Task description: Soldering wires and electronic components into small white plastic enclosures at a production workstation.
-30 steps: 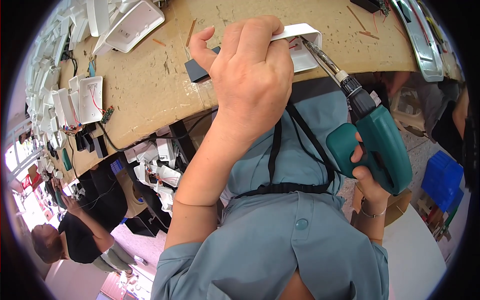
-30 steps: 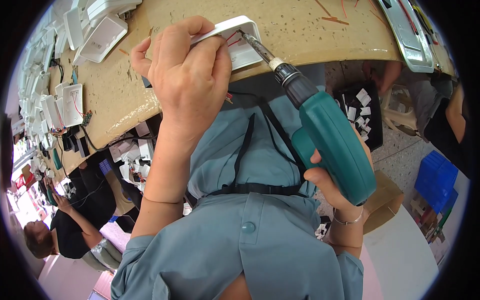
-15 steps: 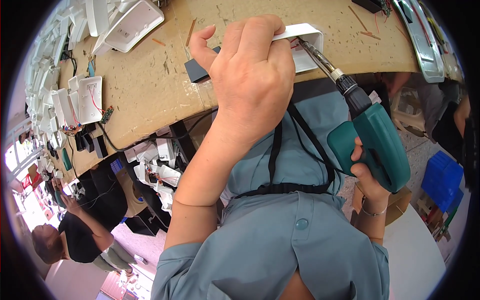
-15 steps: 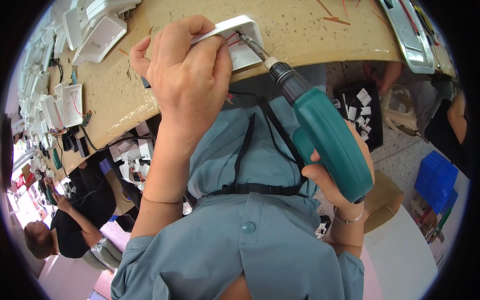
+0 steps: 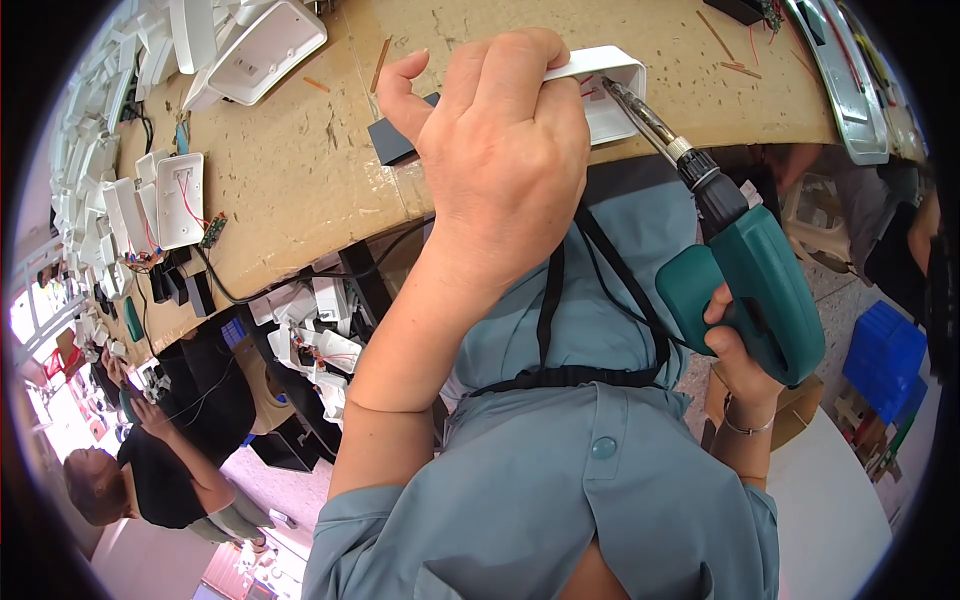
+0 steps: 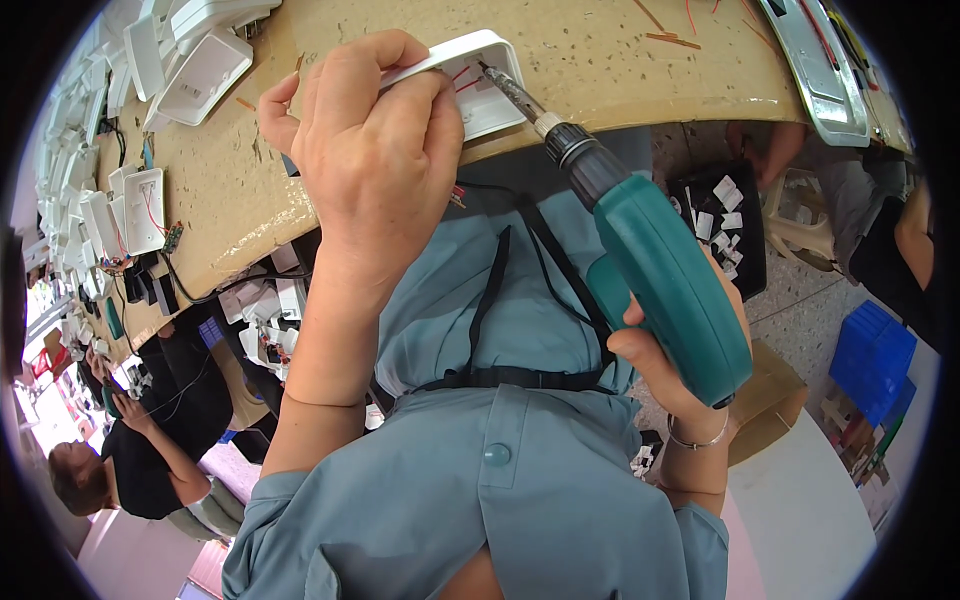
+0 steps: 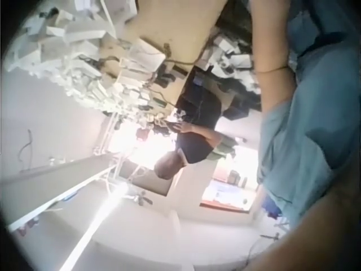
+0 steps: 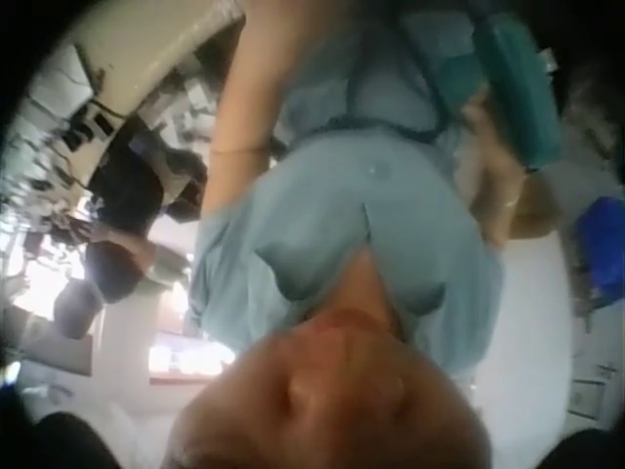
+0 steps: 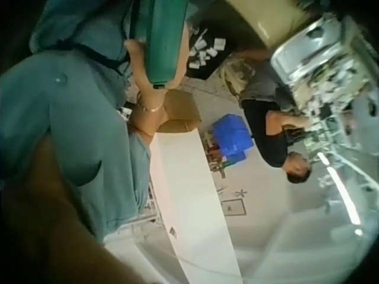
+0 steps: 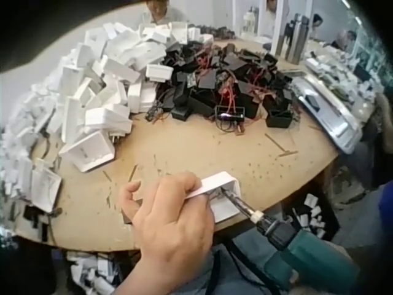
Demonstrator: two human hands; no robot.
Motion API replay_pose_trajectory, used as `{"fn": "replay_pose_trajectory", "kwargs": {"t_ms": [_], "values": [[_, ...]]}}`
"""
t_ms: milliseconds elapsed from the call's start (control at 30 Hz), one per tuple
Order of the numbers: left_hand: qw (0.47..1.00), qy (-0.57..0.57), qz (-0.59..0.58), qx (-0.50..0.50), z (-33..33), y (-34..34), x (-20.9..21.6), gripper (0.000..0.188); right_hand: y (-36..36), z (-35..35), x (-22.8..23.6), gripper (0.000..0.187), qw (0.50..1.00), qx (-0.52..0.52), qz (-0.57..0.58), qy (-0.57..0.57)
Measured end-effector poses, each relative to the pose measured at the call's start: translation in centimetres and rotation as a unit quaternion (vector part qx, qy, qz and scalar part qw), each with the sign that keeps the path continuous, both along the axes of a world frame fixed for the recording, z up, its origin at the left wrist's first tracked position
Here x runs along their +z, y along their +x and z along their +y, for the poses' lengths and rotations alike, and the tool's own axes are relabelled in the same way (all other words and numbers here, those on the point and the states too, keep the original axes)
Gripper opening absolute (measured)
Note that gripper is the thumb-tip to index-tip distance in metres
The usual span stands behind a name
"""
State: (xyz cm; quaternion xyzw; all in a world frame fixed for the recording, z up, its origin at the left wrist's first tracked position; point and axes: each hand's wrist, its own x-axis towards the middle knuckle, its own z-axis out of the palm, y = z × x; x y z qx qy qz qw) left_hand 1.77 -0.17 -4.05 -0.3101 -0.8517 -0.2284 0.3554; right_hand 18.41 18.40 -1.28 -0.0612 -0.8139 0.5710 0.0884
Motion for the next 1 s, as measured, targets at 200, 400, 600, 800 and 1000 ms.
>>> {"fn": "replay_pose_trajectory", "kwargs": {"t_ms": [200, 400, 600, 800, 1000], "values": [[1.000, -0.018, -0.022, 0.007, -0.21, 0.20, 0.20, 0.003, 0.01, 0.00, -0.10, 0.052, 1.000, 0.001, -0.002, 0.012], [1.000, -0.018, -0.020, 0.010, -0.17, 0.13, 0.15, 0.003, 0.19, -0.39, -0.28, 0.052, 0.999, -0.016, 0.032, 0.016], [1.000, -0.014, -0.019, 0.008, -0.13, 0.07, 0.24, 0.003, 0.29, 0.05, 0.06, 0.059, 1.000, 0.000, 0.017, -0.003], [1.000, -0.008, -0.017, 0.008, -0.04, 0.14, 0.12, 0.003, 0.30, -0.31, 0.01, 0.061, 1.000, -0.022, 0.015, -0.003], [1.000, 0.019, 0.011, -0.002, 0.19, -0.08, -0.06, 0.011, 0.03, -0.24, 0.12, 0.059, 1.000, -0.007, 0.006, 0.019]]}}
